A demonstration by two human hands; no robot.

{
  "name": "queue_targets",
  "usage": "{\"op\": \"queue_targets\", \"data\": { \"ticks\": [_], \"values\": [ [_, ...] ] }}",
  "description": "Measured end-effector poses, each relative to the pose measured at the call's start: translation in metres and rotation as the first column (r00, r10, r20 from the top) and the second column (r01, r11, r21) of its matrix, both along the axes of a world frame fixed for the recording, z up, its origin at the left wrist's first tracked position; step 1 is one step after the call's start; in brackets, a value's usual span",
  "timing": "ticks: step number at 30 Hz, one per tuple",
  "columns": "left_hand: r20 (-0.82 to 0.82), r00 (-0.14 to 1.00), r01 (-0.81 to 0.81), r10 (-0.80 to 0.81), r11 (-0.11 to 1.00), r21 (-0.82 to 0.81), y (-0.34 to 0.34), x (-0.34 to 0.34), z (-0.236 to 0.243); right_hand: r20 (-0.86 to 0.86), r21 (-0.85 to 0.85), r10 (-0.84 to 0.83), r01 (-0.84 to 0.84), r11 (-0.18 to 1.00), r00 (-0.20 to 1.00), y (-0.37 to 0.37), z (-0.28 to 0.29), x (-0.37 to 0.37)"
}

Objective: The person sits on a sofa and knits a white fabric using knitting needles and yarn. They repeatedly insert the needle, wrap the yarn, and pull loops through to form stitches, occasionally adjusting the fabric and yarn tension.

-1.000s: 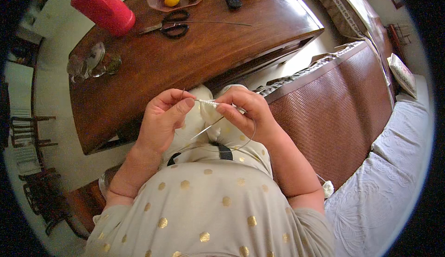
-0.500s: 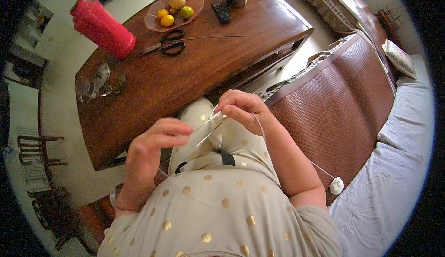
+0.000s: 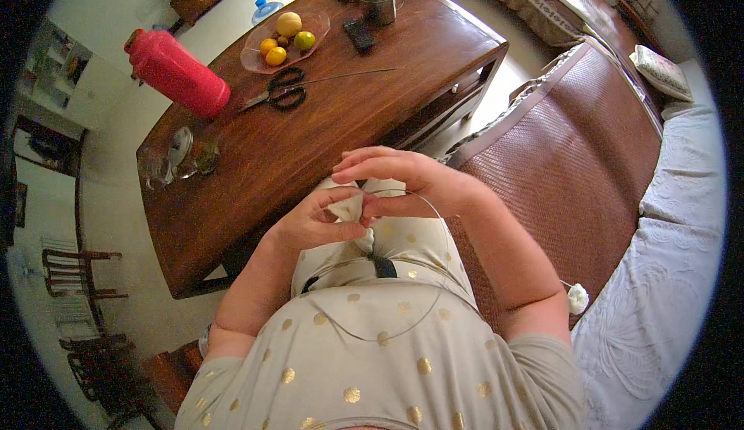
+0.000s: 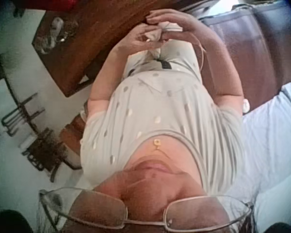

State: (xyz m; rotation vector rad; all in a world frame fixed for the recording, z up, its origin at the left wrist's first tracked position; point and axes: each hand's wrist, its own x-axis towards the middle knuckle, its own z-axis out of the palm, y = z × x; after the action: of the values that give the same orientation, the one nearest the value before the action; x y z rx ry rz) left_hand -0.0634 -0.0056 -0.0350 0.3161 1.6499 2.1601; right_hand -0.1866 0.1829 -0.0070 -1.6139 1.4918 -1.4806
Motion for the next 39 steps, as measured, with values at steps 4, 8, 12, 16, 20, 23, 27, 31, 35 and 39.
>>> {"op": "queue_targets", "data": {
  "ticks": [4, 8, 12, 16, 20, 23, 27, 31, 35, 39],
  "values": [
    [-0.160, 0.987, -0.039, 0.013, 0.986, -0.160, 0.010, 0.002, 0.006, 0.371, 0.073, 0.203, -0.247, 0.966, 0.906, 0.023, 0.008, -0.022],
    [-0.168, 0.984, -0.088, 0.062, 0.985, -0.149, 0.023, 0.009, 0.013, 0.625, -0.031, 0.182, -0.209, 0.977, 0.759, 0.034, 0.006, -0.048],
    [-0.382, 0.888, -0.387, 0.258, 0.866, -0.316, 0.041, 0.011, 0.010, 0.647, -0.182, 0.095, 0.032, 0.983, 0.757, 0.033, 0.035, -0.033],
    [-0.260, 0.785, -0.619, 0.562, 0.710, -0.335, 0.047, 0.011, -0.003, 0.438, -0.405, 0.133, 0.063, 0.912, 0.889, 0.048, 0.074, -0.002],
    [-0.272, 0.675, -0.737, 0.686, 0.648, -0.194, 0.048, 0.004, -0.006, 0.145, -0.381, 0.278, -0.206, 0.901, 0.950, 0.087, 0.102, 0.016],
    [-0.625, 0.569, -0.799, 0.535, 0.541, -0.264, 0.026, 0.001, -0.015, 0.095, -0.238, 0.331, -0.301, 0.923, 0.939, 0.122, 0.105, 0.031],
    [-0.853, 0.479, -0.834, 0.205, 0.410, -0.369, 0.002, 0.012, 0.008, 0.244, 0.045, -0.380, 0.381, 0.924, 0.892, 0.177, 0.068, 0.050],
    [-0.722, 0.688, -0.618, -0.074, 0.461, -0.637, -0.013, 0.027, 0.047, 0.211, 0.481, -0.702, 0.552, 0.681, 0.681, 0.179, 0.047, 0.052],
    [-0.708, 0.688, -0.654, -0.159, 0.289, -0.700, -0.024, 0.039, 0.047, -0.371, 0.444, -0.668, 0.755, 0.483, 0.645, 0.151, -0.005, 0.042],
    [-0.711, 0.685, -0.701, -0.159, 0.125, -0.702, -0.006, 0.051, 0.047, -0.630, 0.076, -0.516, 0.708, 0.702, 0.580, 0.082, -0.022, 0.052]
  ]
}}
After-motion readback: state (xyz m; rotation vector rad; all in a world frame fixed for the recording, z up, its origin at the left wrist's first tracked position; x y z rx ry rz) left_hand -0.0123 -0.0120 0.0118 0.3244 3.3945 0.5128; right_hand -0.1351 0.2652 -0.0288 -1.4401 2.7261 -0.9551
